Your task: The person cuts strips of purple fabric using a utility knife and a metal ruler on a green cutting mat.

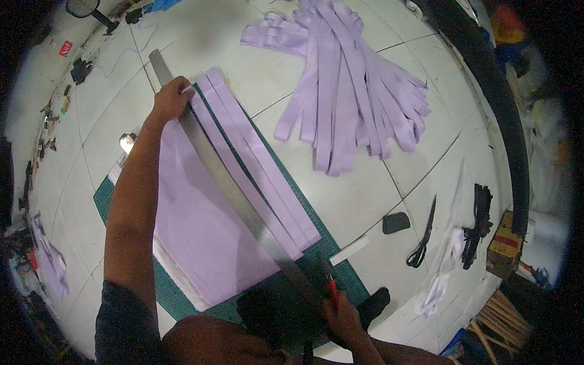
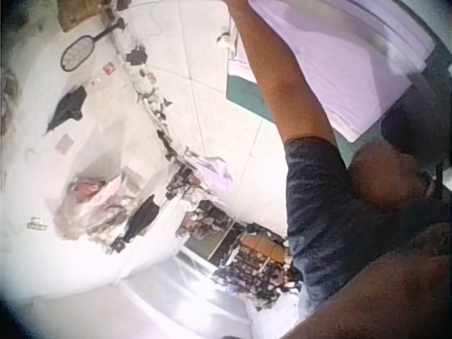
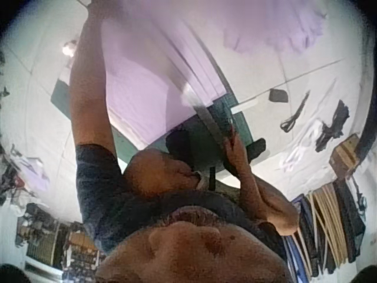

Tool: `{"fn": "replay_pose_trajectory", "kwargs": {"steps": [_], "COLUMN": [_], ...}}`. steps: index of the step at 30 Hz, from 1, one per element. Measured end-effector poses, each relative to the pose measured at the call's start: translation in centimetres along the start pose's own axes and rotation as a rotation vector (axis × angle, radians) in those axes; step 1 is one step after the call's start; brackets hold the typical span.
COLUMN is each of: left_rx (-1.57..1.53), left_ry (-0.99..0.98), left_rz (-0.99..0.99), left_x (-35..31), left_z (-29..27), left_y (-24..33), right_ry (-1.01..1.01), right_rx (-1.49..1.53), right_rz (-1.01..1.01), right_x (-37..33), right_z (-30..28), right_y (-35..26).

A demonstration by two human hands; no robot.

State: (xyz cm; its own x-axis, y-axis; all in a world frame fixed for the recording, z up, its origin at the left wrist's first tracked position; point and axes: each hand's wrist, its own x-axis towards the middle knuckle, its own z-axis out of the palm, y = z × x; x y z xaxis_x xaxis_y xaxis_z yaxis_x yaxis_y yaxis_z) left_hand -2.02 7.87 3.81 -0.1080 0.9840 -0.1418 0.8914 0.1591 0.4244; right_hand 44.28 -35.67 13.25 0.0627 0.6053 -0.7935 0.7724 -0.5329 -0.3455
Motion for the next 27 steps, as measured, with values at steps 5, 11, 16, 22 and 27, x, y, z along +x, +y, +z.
{"fn": "replay_pose_trajectory", "kwargs": {"steps": [5,11,16,22,27], "left_rx": [-0.095,-0.099,-0.081,-0.231,0.028], "left_ry": [0.117,0.140,0.222,0.539,0.552], "left_rz": [-0.025,-0.027,-0.001,0.166,0.147], "left_x": [1.3,0.9,1.0,-3.1,-8.5], "left_z": [1.5,2.1,2.3,2.8,3.0], "left_y": [-0.9,-1.4,-1.5,-1.8,-3.4], "right_ry": [0.006,0.021,0.167,0.401,0.515], "right_rx": [0.088,0.080,0.170,-0.127,-0.178], "right_rz": [0.046,0.050,-0.086,-0.421,-0.556], "right_x": [0.3,0.1,2.2,6.0,7.2], "right_z": [0.9,0.6,1.6,4.7,6.4], "right_y": [0.6,-0.4,-1.6,-2.6,-2.4]}}
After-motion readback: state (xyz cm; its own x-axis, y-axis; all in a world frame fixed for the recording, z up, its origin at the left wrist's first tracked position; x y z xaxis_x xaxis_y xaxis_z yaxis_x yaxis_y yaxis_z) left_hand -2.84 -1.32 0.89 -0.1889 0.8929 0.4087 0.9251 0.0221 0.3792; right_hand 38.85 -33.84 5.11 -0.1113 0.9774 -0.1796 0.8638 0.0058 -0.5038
